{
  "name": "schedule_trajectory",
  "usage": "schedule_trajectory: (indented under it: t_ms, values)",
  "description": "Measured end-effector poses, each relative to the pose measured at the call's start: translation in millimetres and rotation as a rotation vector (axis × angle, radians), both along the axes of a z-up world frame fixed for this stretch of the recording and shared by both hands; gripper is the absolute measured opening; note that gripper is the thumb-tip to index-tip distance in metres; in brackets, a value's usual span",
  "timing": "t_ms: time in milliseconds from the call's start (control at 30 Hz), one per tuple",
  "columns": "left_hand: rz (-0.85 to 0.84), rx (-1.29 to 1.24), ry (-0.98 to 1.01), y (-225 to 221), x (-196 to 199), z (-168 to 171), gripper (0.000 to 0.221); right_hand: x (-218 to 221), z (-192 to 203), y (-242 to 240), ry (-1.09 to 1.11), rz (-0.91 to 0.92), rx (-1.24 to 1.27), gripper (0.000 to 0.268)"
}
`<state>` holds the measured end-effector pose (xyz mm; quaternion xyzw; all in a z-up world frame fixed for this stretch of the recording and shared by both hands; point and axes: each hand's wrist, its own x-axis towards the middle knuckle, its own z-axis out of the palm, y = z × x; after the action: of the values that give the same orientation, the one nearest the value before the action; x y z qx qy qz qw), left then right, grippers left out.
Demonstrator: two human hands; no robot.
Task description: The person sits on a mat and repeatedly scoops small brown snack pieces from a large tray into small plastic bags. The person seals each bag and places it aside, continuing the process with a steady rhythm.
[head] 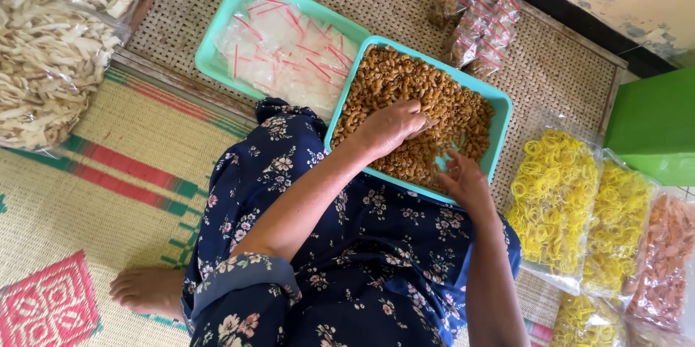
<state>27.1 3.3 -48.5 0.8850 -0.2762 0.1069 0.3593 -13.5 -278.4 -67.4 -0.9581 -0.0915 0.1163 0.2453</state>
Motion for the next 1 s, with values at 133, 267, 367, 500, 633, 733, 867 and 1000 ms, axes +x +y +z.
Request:
schedule_trajectory:
  t_ms: [133, 267, 367, 500, 633, 733, 867, 1000]
  values:
    - [-0.006, -0.035, -0.005, -1, 2, -7, 0.030, -6, -17, 12, 0.097, -0.082, 0.034, 0.070]
    - [-0.023, 0.007, 0.021, 2, 3, -4, 0.031, 2, -32, 28, -0.025, -0.030, 0.124, 0.064]
    - [-0.020, 0.048, 0.002, 0, 3, -8, 0.031, 12, -33, 35, -0.092, -0.001, 0.182, 0.057]
    - [-0.015, 0.066, -0.008, -1, 4, -9, 0.031, 19, -38, 33, -0.171, 0.017, 0.169, 0.040]
    - [-0.016, 0.046, -0.012, -1, 1, -3, 0.029, 16, -32, 28, -0.135, 0.001, 0.127, 0.031]
    - [-0.016, 0.058, -0.003, -1, 0, 0, 0.028, 18, -16, 30, -0.091, -0.043, 0.140, 0.030]
    - [0.003, 0.105, 0.015, -3, 0, 1, 0.023, 25, 30, 46, -0.233, -0.010, 0.127, 0.026]
    - [0.061, 0.183, -0.038, -10, -3, 3, 0.023, 26, 99, 87, -0.317, 0.085, 0.273, 0.031]
